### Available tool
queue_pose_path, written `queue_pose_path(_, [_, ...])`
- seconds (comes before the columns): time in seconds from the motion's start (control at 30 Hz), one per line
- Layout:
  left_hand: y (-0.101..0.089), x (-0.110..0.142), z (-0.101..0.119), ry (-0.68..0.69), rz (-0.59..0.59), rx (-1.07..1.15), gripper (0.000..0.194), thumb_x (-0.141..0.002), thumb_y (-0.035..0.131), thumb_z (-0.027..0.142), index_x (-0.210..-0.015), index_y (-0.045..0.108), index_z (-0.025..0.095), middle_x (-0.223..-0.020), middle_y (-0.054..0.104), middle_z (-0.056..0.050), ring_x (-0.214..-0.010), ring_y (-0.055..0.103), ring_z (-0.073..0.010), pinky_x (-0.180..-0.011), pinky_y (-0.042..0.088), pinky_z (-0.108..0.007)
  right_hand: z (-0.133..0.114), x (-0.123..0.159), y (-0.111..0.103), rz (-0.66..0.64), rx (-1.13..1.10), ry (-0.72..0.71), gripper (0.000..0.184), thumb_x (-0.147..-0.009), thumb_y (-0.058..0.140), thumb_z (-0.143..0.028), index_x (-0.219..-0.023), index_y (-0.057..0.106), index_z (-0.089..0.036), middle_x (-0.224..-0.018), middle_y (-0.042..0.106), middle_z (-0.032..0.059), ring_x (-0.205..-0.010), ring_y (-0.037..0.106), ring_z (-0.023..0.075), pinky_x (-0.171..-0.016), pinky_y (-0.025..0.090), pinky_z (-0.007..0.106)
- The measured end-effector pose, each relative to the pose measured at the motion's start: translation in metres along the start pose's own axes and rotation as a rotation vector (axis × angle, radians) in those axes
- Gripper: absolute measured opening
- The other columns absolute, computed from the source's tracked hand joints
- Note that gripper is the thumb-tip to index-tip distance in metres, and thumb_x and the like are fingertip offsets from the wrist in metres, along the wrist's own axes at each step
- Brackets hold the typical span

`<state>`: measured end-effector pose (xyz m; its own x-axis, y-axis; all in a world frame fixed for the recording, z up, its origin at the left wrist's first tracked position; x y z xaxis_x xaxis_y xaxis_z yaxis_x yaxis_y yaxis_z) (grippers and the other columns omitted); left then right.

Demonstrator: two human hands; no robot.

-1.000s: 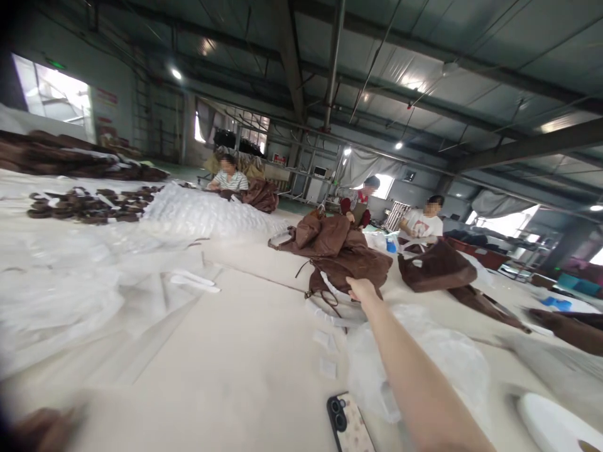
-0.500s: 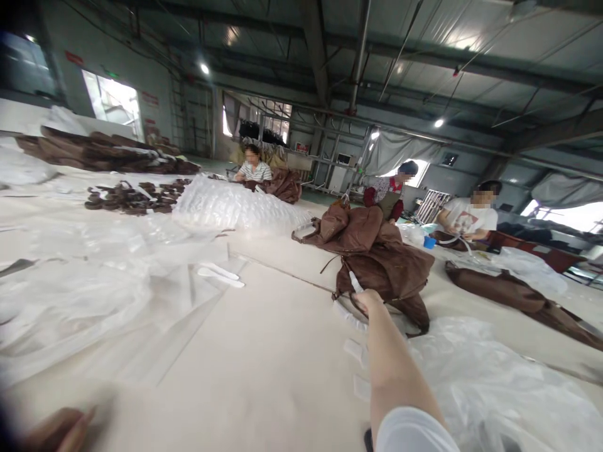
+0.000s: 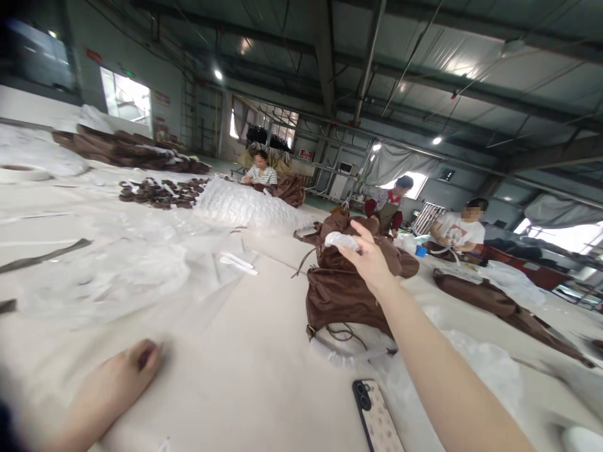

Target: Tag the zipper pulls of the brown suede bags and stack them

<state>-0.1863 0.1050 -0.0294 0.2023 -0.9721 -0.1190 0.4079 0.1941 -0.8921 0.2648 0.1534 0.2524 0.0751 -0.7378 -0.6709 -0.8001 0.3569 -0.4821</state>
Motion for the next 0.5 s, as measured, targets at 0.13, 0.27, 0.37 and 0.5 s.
queue_pose_path(0.13, [-0.007, 0.007, 0.011, -0.006, -0.054, -0.075, 0.038, -0.089, 0.029, 0.044, -0.082, 0.059, 0.022, -0.078, 0.071, -0.010, -0.076, 0.068, -0.0291, -0.060, 0.042, -0.032, -0.057, 0.097, 0.046, -0.209, -0.032, -0.033, 0.024, -0.087, 0.061, -0.043, -0.101, 0.069, -0.025, -0.152, 0.032, 0.0052, -0.127, 0.047, 0.0260, -0.105, 0.038, 0.042])
queue_pose_path(0.27, [-0.004, 0.006, 0.009, -0.013, -0.046, -0.049, 0.044, -0.090, 0.026, 0.046, -0.084, 0.060, 0.020, -0.081, 0.070, -0.013, -0.079, 0.067, -0.0317, -0.066, 0.044, -0.036, -0.066, 0.187, 0.115, -0.470, 0.182, 0.022, 0.013, -0.083, 0.066, -0.032, -0.076, 0.068, -0.021, -0.150, 0.035, 0.0042, -0.128, 0.042, 0.0294, -0.106, 0.034, 0.048])
queue_pose_path(0.37, [0.007, 0.006, 0.019, -0.038, -0.145, 0.277, 0.048, -0.089, 0.027, 0.051, -0.089, 0.061, 0.018, -0.082, 0.070, -0.012, -0.080, 0.066, -0.0285, -0.073, 0.047, -0.037, -0.045, 0.231, 0.165, -0.561, 0.271, 0.201, 0.008, -0.077, 0.072, -0.028, -0.074, 0.069, -0.021, -0.142, 0.045, 0.0054, -0.121, 0.048, 0.0298, -0.103, 0.037, 0.047])
queue_pose_path(0.5, [0.030, 0.020, 0.061, -0.185, -0.392, 0.908, 0.056, -0.079, 0.048, 0.066, -0.095, 0.059, 0.013, -0.088, 0.071, -0.012, -0.078, 0.067, -0.0235, -0.070, 0.052, -0.032, -0.054, 0.253, 0.208, -0.561, 0.177, 0.263, 0.006, -0.077, 0.072, -0.027, -0.080, 0.071, -0.022, -0.132, 0.052, 0.0056, -0.118, 0.050, 0.0260, -0.101, 0.040, 0.039])
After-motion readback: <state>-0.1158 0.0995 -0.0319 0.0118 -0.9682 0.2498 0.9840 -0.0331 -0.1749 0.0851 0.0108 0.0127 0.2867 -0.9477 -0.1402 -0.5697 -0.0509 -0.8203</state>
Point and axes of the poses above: each hand's wrist, its own x-axis away from the middle knuckle, its own y-axis out of the palm, z = x × y, the point moved 7 cm from there along -x, towards the middle knuckle
